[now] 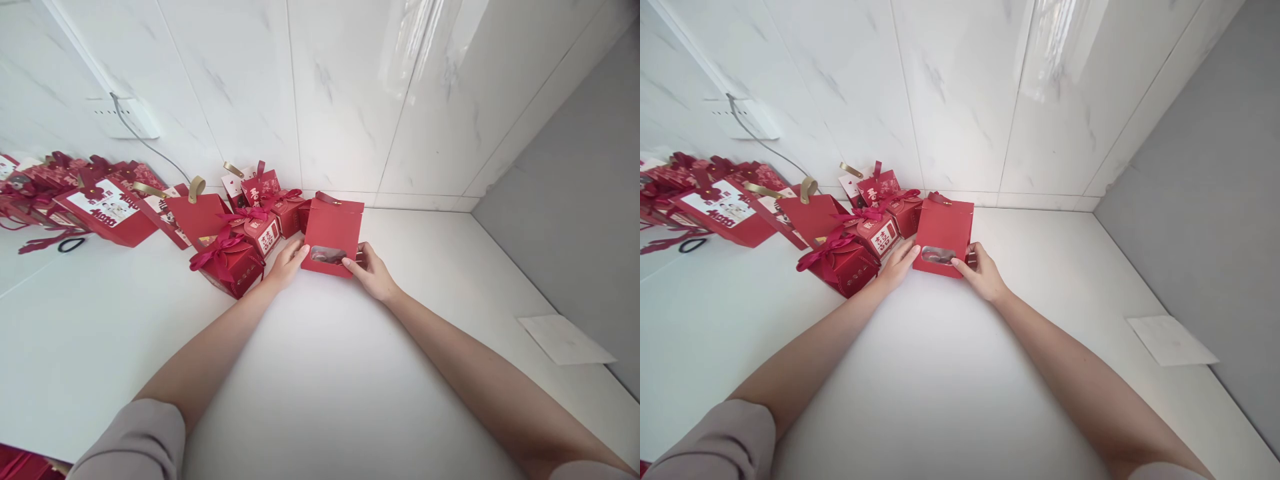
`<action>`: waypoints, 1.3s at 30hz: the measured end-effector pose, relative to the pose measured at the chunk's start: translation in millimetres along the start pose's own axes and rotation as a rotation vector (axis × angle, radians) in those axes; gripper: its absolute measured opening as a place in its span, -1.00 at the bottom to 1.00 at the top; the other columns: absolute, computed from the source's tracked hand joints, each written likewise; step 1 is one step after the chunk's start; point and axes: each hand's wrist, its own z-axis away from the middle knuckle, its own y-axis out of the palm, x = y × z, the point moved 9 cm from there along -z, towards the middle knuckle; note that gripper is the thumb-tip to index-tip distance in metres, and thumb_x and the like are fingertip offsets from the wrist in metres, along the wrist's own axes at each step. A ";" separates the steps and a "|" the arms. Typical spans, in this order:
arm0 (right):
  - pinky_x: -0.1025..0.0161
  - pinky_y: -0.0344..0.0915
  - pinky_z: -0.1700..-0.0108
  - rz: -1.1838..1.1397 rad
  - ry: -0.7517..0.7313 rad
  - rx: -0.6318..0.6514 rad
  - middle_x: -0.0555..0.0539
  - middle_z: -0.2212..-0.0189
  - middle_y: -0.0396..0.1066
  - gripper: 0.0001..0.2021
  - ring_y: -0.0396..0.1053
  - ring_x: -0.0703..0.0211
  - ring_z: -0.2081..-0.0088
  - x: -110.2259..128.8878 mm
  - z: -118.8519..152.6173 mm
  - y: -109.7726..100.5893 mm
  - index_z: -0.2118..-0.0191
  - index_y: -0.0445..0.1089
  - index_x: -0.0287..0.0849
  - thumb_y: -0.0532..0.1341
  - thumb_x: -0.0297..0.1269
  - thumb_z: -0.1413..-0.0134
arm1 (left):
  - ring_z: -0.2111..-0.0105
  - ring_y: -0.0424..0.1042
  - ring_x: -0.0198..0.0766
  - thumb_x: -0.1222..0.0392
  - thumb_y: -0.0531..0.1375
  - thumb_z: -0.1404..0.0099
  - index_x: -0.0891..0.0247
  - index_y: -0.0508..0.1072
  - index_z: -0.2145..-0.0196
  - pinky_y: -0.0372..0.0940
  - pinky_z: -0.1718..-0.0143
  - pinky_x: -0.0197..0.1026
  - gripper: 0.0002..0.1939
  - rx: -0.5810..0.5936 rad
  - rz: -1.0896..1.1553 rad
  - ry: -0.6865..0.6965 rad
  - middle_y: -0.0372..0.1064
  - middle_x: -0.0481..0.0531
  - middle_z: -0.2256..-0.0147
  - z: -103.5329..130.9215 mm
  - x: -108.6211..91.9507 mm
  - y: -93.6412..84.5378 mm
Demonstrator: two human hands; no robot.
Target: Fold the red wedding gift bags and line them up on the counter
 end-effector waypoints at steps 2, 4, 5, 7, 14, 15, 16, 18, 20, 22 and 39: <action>0.11 0.38 0.18 0.064 -0.016 -0.100 -0.13 0.12 0.40 -0.56 0.40 0.07 0.16 0.6 0.2 -6.2 0.17 0.19 -0.08 0.26 0.14 -0.05 | 0.09 0.43 -0.16 -0.02 0.13 -0.33 0.26 0.36 0.03 0.35 0.06 -0.08 -0.64 -0.076 -0.056 -0.043 0.42 0.13 0.06 2.0 1.9 -4.6; 0.11 0.39 0.19 0.129 -0.033 -0.197 -0.15 0.09 0.37 -0.55 0.37 0.05 0.14 2.4 2.2 -12.8 0.17 0.20 -0.10 0.28 0.14 -0.03 | 0.06 0.42 -0.16 0.01 0.20 -0.28 0.21 0.26 -0.09 0.36 0.12 -0.12 -0.53 -0.110 -0.116 -0.047 0.36 0.16 -0.04 5.4 -1.5 -5.9; 0.11 0.40 0.21 0.150 -0.042 -0.222 -0.16 0.08 0.36 -0.55 0.37 0.05 0.14 3.6 3.5 -14.3 0.15 0.20 -0.10 0.27 0.14 -0.04 | 0.00 0.40 -0.14 0.01 0.20 -0.27 0.18 0.20 -0.16 0.36 0.10 -0.11 -0.45 -0.092 -0.151 -0.022 0.29 0.18 -0.12 7.0 -5.8 -3.5; 0.10 0.41 0.22 0.180 -0.087 -0.224 -0.16 0.06 0.34 -0.59 0.37 0.06 0.15 9.9 6.3 -14.0 0.11 0.22 -0.09 0.22 0.11 -0.11 | -0.16 0.27 -0.06 -0.01 0.19 -0.28 0.13 0.08 -0.29 0.32 -0.02 -0.05 -0.31 0.007 -0.220 0.057 0.12 0.21 -0.26 10.0 -15.1 6.6; -0.01 0.41 0.03 0.357 -0.404 -0.055 -0.18 -0.20 0.19 -0.57 0.30 -0.08 -0.08 51.0 23.8 7.2 -0.20 0.21 0.03 0.10 -0.06 -0.26 | -0.31 0.02 0.12 -0.17 0.19 -0.23 0.16 -0.23 -0.40 0.10 -0.24 0.12 -0.02 0.194 -0.129 0.117 -0.24 0.25 -0.39 12.6 -6.9 24.6; -0.02 0.41 0.04 0.351 -0.421 -0.041 -0.17 -0.25 0.14 -0.50 0.29 -0.08 -0.09 53.1 25.1 9.2 -0.27 0.12 0.06 0.11 -0.07 -0.26 | -0.28 0.08 0.12 -0.18 0.18 -0.24 0.15 -0.21 -0.40 0.14 -0.21 0.11 -0.04 0.194 -0.087 0.109 -0.19 0.25 -0.38 12.1 -5.2 25.1; -0.02 0.42 0.05 0.330 -0.429 -0.037 -0.16 -0.28 0.10 -0.44 0.30 -0.08 -0.08 53.9 25.7 10.0 -0.33 0.01 0.09 0.11 -0.08 -0.26 | -0.25 0.13 0.11 -0.19 0.16 -0.25 0.15 -0.18 -0.40 0.17 -0.19 0.10 -0.07 0.194 -0.047 0.103 -0.12 0.24 -0.37 11.6 -4.8 25.7; -0.02 0.43 0.07 0.259 -0.421 -0.032 -0.14 -0.33 0.02 -0.32 0.33 -0.05 -0.04 51.8 24.4 9.8 -0.39 -0.18 0.15 0.12 -0.07 -0.25 | -0.22 0.18 0.10 -0.22 0.10 -0.29 0.18 -0.10 -0.39 0.20 -0.17 0.08 -0.14 0.208 0.024 0.098 -0.01 0.23 -0.33 11.1 -7.6 27.5; -0.05 0.40 -0.01 0.196 -0.380 0.009 -0.12 -0.38 -0.09 -0.25 0.30 -0.06 -0.10 44.9 20.6 11.8 -0.41 -0.31 0.16 0.13 -0.04 -0.25 | -0.22 0.20 0.08 -0.24 0.02 -0.33 0.19 -0.04 -0.37 0.21 -0.18 0.04 -0.21 0.226 0.087 0.100 0.05 0.21 -0.31 10.7 -13.3 28.8; -0.11 0.28 -0.17 0.144 -0.309 0.084 -0.10 -0.41 -0.18 -0.22 0.17 -0.10 -0.25 35.1 16.1 16.4 -0.41 -0.34 0.13 0.13 0.01 -0.24 | -0.23 0.18 0.06 -0.27 -0.04 -0.35 0.18 0.01 -0.36 0.21 -0.18 0.01 -0.24 0.231 0.130 0.110 0.06 0.17 -0.31 10.1 -19.0 28.3; -0.12 0.12 -0.29 -0.038 -0.101 0.276 -0.07 -0.40 -0.11 -0.25 0.16 -0.05 -0.27 16.0 10.3 28.0 -0.40 -0.14 0.08 0.10 0.16 -0.20 | -0.20 0.23 0.06 -0.28 -0.04 -0.35 0.11 0.05 -0.34 0.28 -0.13 0.03 -0.28 0.239 0.147 0.137 0.14 0.12 -0.26 11.7 -23.6 26.2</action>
